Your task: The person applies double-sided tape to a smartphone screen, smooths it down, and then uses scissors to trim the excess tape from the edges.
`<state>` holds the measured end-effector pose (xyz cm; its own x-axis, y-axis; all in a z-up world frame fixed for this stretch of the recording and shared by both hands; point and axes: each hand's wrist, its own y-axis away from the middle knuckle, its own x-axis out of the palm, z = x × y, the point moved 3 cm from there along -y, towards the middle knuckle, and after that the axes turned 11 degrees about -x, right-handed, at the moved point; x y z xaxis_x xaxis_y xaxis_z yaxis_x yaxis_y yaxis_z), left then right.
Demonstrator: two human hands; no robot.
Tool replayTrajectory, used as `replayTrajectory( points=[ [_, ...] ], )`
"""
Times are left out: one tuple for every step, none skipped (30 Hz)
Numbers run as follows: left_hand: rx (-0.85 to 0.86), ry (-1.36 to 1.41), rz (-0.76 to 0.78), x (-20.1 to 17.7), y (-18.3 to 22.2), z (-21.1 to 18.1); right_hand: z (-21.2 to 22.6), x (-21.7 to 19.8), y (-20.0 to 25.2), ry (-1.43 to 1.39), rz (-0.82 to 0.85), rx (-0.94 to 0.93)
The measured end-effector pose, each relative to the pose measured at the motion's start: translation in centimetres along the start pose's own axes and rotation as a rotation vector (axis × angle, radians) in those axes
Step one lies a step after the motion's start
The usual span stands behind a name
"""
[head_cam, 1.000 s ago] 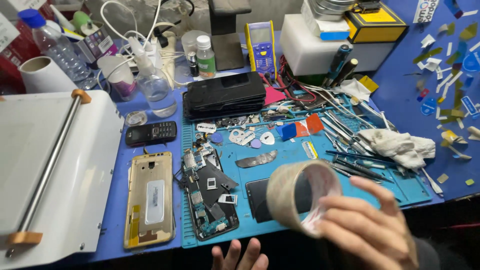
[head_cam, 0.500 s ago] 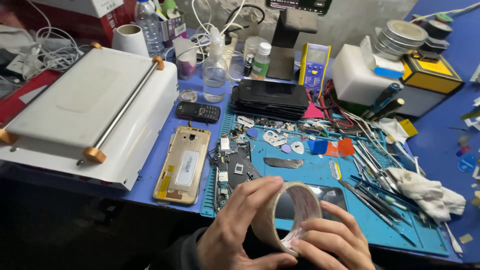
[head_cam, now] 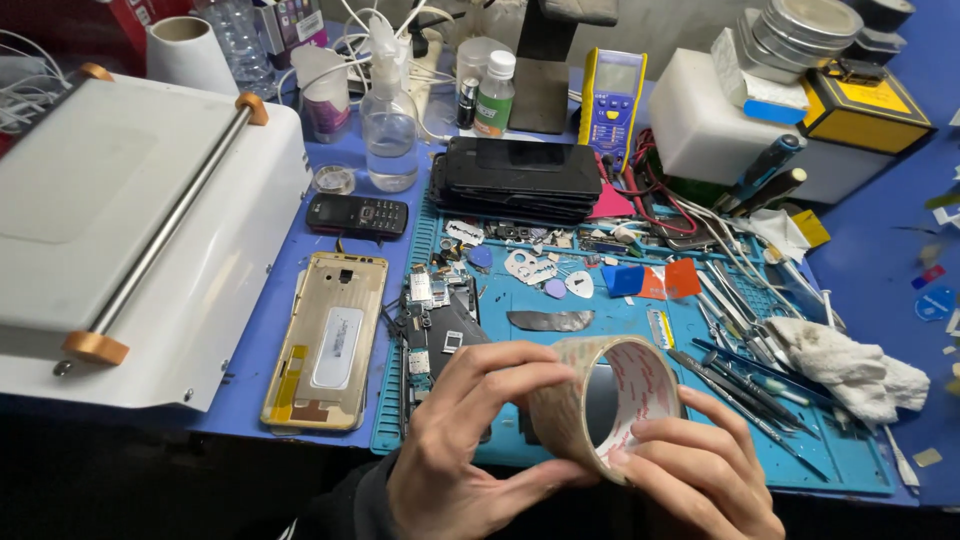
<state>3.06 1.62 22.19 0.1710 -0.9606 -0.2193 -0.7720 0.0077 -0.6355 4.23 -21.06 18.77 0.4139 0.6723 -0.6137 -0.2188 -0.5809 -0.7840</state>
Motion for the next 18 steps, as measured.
replayTrajectory(
  points=[
    [-0.006,0.009,0.002,-0.2,-0.2,0.1,-0.2,-0.1,0.3,0.003,0.009,0.005],
    [-0.012,0.018,0.038,-0.4,-0.4,0.3,-0.2,-0.1,0.5,-0.011,0.017,-0.037],
    [-0.017,0.023,0.071,-0.6,-0.6,0.4,-0.3,-0.1,0.6,-0.027,0.023,-0.081],
    [-0.021,0.027,0.072,-0.7,-0.5,0.6,-0.3,-0.1,0.5,-0.027,0.028,-0.079],
    [-0.049,0.063,0.057,-0.8,-0.4,0.8,-0.4,0.0,0.5,-0.058,0.039,-0.056],
    [-0.078,0.098,0.043,-0.9,-0.3,1.0,-0.4,0.0,0.4,-0.090,0.050,-0.032],
    [-0.079,0.103,0.042,-1.0,-0.2,1.3,-0.4,0.1,0.2,-0.087,0.055,-0.031],
    [-0.069,0.060,0.008,-1.1,-0.1,1.5,-0.4,0.3,0.1,-0.100,0.055,-0.015],
    [-0.060,0.015,-0.029,-1.2,0.1,1.7,-0.4,0.4,-0.1,-0.114,0.057,-0.001],
    [-0.063,0.019,-0.032,-1.3,0.1,1.7,-0.4,0.6,0.0,-0.114,0.063,-0.002],
    [-0.073,0.033,-0.041,-1.3,0.2,1.6,-0.5,0.6,0.0,-0.114,0.060,0.001],
    [-0.084,0.046,-0.050,-1.4,0.2,1.6,-0.5,0.7,0.1,-0.114,0.056,0.003],
    [-0.092,0.050,-0.053,-1.5,0.2,1.6,-0.7,1.0,0.1,-0.117,0.065,0.004],
    [-0.085,0.051,-0.062,-1.6,0.2,1.6,-0.9,1.1,0.2,-0.139,0.032,-0.015],
    [-0.081,0.050,-0.068,-1.6,0.3,1.5,-0.9,1.3,0.3,-0.163,-0.002,-0.031],
    [-0.093,0.053,-0.070,-1.6,0.4,1.4,-0.2,1.5,-0.1,-0.169,0.007,-0.026],
    [-0.104,0.066,-0.073,-1.6,0.6,1.4,0.2,1.6,-0.4,-0.201,-0.017,0.058],
    [-0.115,0.080,-0.076,-1.5,0.7,1.3,0.7,1.7,-0.7,-0.232,-0.040,0.143]
  ],
)
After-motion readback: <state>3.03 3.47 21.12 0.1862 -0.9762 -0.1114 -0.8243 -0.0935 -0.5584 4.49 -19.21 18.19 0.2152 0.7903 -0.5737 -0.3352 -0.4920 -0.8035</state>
